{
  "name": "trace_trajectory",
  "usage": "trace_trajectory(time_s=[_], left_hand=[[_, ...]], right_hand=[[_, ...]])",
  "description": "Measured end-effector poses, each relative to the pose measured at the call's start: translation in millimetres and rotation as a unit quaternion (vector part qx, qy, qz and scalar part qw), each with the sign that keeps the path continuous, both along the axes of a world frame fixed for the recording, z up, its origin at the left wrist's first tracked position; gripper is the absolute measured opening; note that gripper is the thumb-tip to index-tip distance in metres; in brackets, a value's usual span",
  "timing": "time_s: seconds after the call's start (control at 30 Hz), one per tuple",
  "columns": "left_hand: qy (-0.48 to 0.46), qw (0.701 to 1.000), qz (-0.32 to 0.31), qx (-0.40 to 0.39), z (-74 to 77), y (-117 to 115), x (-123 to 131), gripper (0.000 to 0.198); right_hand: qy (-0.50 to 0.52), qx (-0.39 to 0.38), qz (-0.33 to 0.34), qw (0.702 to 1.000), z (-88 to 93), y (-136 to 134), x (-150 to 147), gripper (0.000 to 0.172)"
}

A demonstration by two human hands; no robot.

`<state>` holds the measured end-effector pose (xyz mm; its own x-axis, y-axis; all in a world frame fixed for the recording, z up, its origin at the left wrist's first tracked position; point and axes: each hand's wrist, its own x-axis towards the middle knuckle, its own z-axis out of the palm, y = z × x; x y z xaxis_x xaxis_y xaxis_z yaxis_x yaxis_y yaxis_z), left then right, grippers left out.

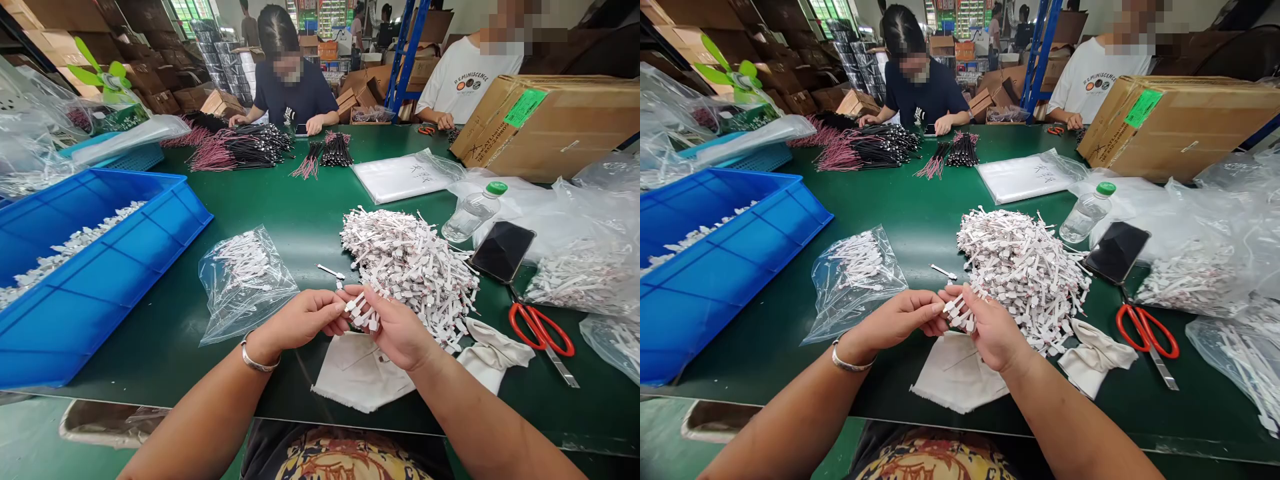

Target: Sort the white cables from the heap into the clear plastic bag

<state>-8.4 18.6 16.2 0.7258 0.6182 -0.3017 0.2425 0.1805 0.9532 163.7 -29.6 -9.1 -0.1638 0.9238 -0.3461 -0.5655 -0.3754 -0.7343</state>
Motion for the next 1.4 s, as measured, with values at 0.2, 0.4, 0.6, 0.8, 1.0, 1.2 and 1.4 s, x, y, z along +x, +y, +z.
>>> trace_trajectory(time_s=[0.2, 0.4, 0.6, 0.8, 1.0, 1.2, 1.4], left_hand=[[-0.015, 0.999, 0.047, -0.015, -1.6, -5, 8, 0.031], [-0.040, 0.996, 0.075, -0.012, -7.7, -8, 12, 0.038], [-0.024, 0.998, 0.033, -0.050, -10.3, -8, 12, 0.034], [-0.051, 0.996, 0.024, -0.066, -12.9, -11, 14, 0.034], [-0.049, 0.995, 0.013, -0.082, -14.8, -11, 17, 0.032], [-0.073, 0.989, 0.023, -0.127, -21.0, -18, 23, 0.029], [-0.120, 0.983, 0.087, -0.107, -25.0, -26, 33, 0.030]], right_hand=[[-0.008, -0.003, 0.006, 1.000, 0.6, -1, -1, 0.035], [0.003, 0.013, 0.012, 1.000, -1.8, 0, 0, 0.034], [0.032, -0.004, 0.008, 0.999, -2.0, 1, -1, 0.031], [0.031, -0.001, 0.010, 0.999, -0.9, 1, -1, 0.032], [0.041, -0.011, 0.002, 0.999, -2.7, 1, 0, 0.033], [0.070, -0.034, -0.011, 0.997, -1.3, 1, -2, 0.034], [0.048, -0.024, -0.011, 0.999, -2.3, 0, -5, 0.035]])
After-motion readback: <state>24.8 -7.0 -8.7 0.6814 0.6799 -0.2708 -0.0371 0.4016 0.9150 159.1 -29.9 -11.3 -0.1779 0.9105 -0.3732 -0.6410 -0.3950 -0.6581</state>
